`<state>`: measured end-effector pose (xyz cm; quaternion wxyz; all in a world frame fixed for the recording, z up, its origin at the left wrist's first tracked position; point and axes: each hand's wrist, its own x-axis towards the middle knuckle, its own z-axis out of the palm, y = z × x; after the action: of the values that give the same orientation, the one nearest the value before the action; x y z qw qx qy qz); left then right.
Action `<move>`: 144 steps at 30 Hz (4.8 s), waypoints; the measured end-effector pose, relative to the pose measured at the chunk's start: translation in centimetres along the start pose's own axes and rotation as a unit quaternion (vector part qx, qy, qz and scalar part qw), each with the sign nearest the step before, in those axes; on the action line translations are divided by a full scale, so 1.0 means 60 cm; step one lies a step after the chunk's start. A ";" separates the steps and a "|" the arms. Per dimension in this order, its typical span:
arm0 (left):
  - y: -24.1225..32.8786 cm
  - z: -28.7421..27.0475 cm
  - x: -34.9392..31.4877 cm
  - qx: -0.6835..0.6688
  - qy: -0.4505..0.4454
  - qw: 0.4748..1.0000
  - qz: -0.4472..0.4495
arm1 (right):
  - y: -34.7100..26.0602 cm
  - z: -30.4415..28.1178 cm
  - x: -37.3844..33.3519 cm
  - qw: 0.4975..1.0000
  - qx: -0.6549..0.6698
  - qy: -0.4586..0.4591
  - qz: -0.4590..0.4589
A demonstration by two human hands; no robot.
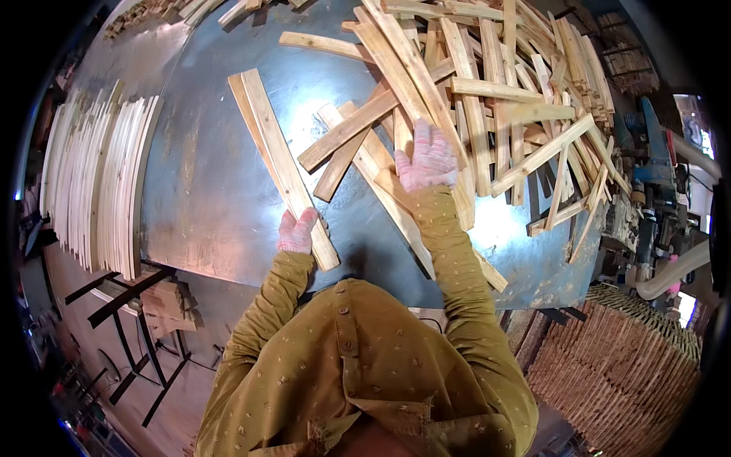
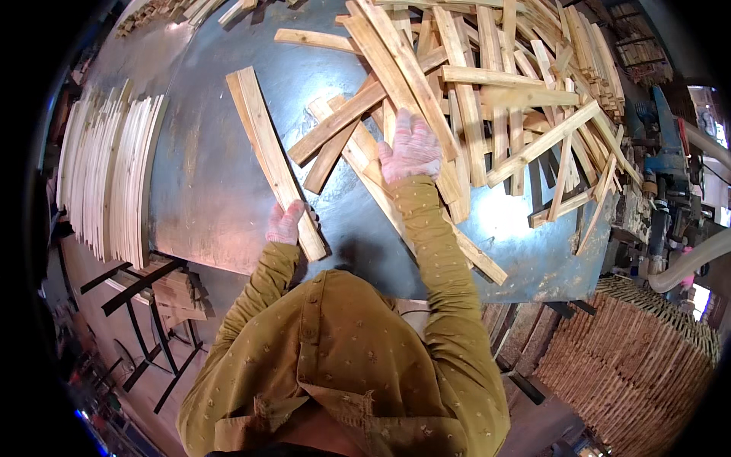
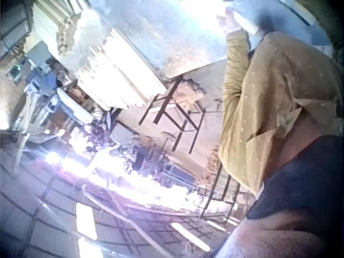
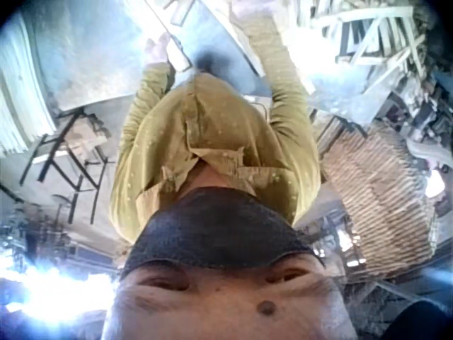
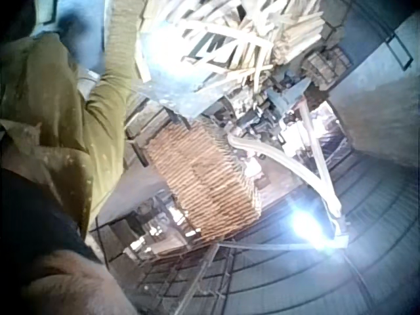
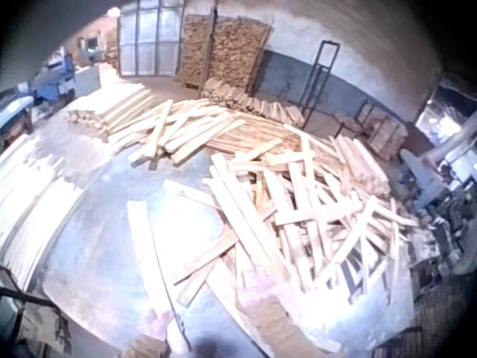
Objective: The person sorts and stacks thin wooden strips on a metal table. They pick up strips from a pile, align them, and place them into a neat stack, repeating this process continuously.
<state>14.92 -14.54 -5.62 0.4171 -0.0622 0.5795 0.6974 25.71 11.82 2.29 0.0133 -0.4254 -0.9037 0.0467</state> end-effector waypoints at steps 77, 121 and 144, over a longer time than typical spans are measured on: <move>0.033 -0.084 0.025 -0.155 -0.057 0.982 -0.088 | -0.091 0.004 -0.009 0.847 0.532 -0.006 0.010; 0.057 -0.129 -0.019 -0.080 -0.119 0.987 -0.075 | -0.023 0.025 -0.034 0.977 0.192 -0.095 0.011; 0.083 0.057 -0.062 -0.004 -0.268 0.960 -0.078 | 0.049 0.054 0.158 0.979 -0.076 -0.071 0.174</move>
<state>15.39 -13.41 1.36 0.6102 0.0801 0.4371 0.6559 21.70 20.74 -1.35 -0.0918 -0.5716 -0.8154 0.0095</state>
